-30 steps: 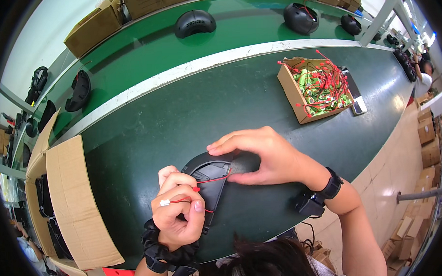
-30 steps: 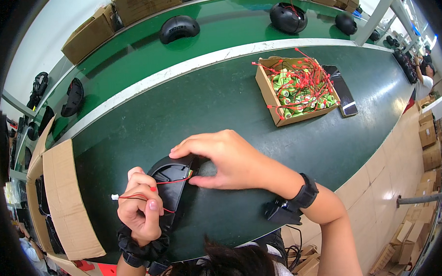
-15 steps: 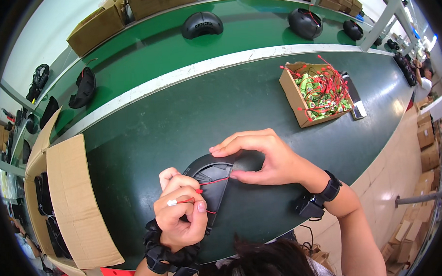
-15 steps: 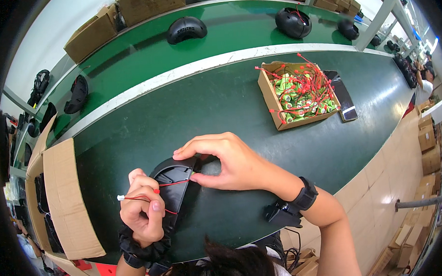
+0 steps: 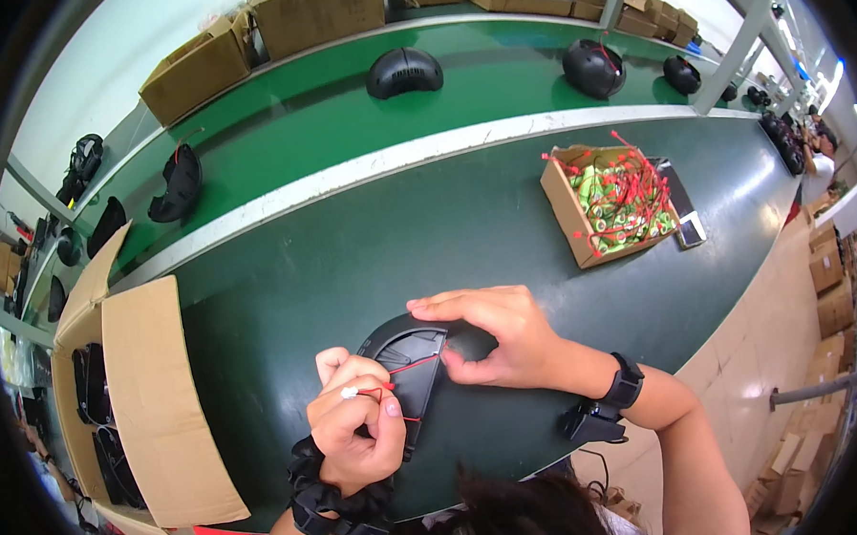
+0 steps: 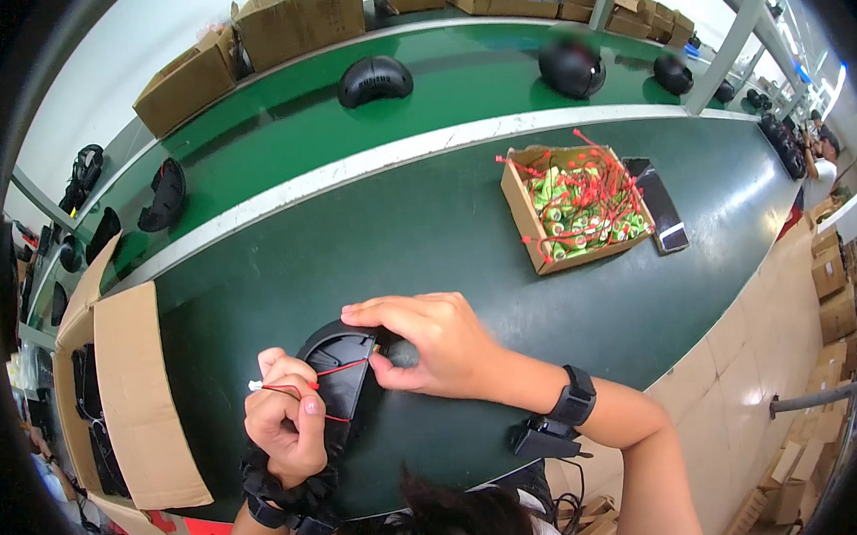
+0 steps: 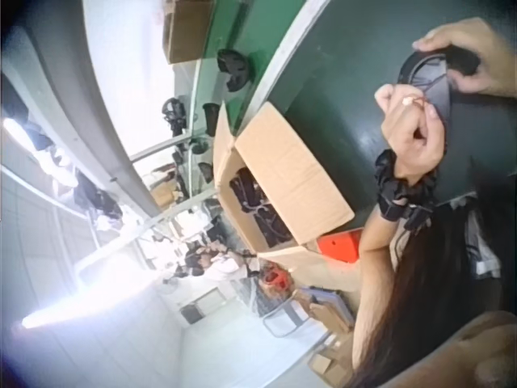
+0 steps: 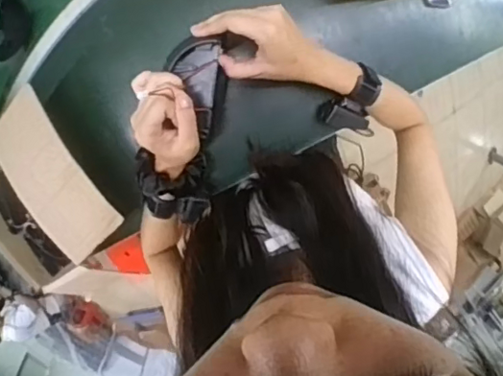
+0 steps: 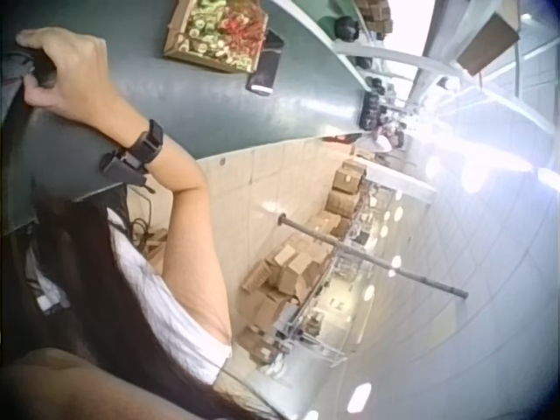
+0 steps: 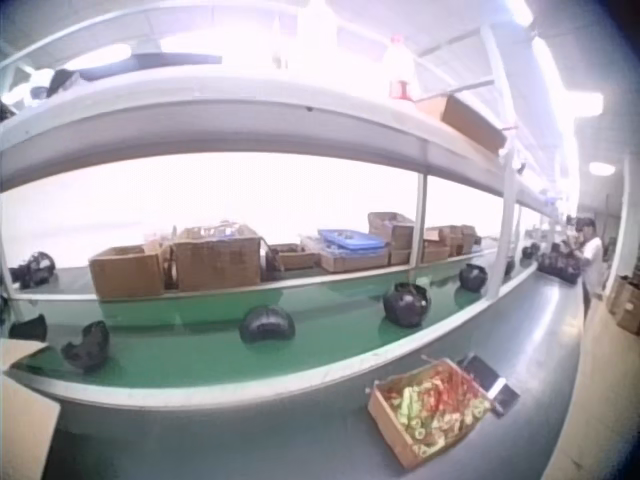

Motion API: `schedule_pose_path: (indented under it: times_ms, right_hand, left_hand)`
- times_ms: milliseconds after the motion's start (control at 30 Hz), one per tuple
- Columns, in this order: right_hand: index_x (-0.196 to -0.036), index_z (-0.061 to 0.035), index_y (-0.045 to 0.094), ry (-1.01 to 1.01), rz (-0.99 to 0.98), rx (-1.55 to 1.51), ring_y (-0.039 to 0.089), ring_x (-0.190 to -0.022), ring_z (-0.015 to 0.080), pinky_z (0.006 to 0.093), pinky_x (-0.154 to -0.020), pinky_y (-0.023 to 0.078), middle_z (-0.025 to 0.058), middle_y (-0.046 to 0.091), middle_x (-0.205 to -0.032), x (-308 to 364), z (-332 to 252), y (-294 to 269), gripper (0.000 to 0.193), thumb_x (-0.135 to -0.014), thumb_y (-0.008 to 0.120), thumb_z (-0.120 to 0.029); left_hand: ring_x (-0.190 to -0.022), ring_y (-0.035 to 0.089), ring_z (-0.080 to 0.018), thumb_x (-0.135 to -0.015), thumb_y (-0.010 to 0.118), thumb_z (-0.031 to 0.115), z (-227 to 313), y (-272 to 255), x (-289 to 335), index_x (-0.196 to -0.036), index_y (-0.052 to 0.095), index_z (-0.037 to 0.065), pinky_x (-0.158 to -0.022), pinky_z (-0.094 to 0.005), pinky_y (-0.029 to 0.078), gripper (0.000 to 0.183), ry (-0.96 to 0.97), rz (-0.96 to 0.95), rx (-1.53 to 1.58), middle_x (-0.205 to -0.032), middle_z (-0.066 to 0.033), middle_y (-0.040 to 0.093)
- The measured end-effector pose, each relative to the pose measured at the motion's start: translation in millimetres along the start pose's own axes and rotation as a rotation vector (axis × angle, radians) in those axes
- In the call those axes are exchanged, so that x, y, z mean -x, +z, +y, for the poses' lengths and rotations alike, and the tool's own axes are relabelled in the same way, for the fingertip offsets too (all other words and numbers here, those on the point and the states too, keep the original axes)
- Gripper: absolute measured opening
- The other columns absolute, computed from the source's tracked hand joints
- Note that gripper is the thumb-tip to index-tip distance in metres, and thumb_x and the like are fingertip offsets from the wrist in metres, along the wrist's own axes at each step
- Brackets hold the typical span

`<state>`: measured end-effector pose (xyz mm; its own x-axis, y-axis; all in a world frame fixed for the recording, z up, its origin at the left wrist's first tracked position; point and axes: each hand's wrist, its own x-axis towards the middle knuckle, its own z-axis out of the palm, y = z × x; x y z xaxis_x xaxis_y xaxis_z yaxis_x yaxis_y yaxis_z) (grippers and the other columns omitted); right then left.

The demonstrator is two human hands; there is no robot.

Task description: Assembling electronic components by inserting batteries into plastic shells and connecting wires.

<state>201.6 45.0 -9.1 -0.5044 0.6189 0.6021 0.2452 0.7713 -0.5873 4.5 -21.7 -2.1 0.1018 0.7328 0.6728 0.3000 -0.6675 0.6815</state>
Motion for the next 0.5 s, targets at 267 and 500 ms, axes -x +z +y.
schedule_pose_path:
  times_ms: [267,500]
  right_hand:
    - [-0.118,-0.0036,0.057,0.067,-0.139,-0.084,0.064,-0.098,0.0262,0.0372,-0.085,0.051,0.0132,0.065,-0.113,-66,20,-22,0.048,-0.075,0.071,-0.018]
    - [-0.122,-0.004,0.055,0.331,0.222,0.497,0.061,-0.107,0.0305,0.0427,-0.09,0.049,0.016,0.063,-0.116,-218,146,-35,0.049,-0.083,0.062,-0.033]
  left_hand:
    - [-0.058,0.052,-0.021,-0.07,0.052,-0.012,-16,-1,-4,-0.057,0.033,0.009,-0.073,-0.0352,0.032,0.03,-0.023,0.198,-0.127,-0.056,-0.0046,0.045]
    - [-0.057,0.05,-0.0235,-0.07,0.053,-0.012,-24,-16,-11,-0.057,0.035,0.007,-0.075,-0.0362,0.036,0.029,-0.034,0.37,-0.208,-0.056,-0.0069,0.047]
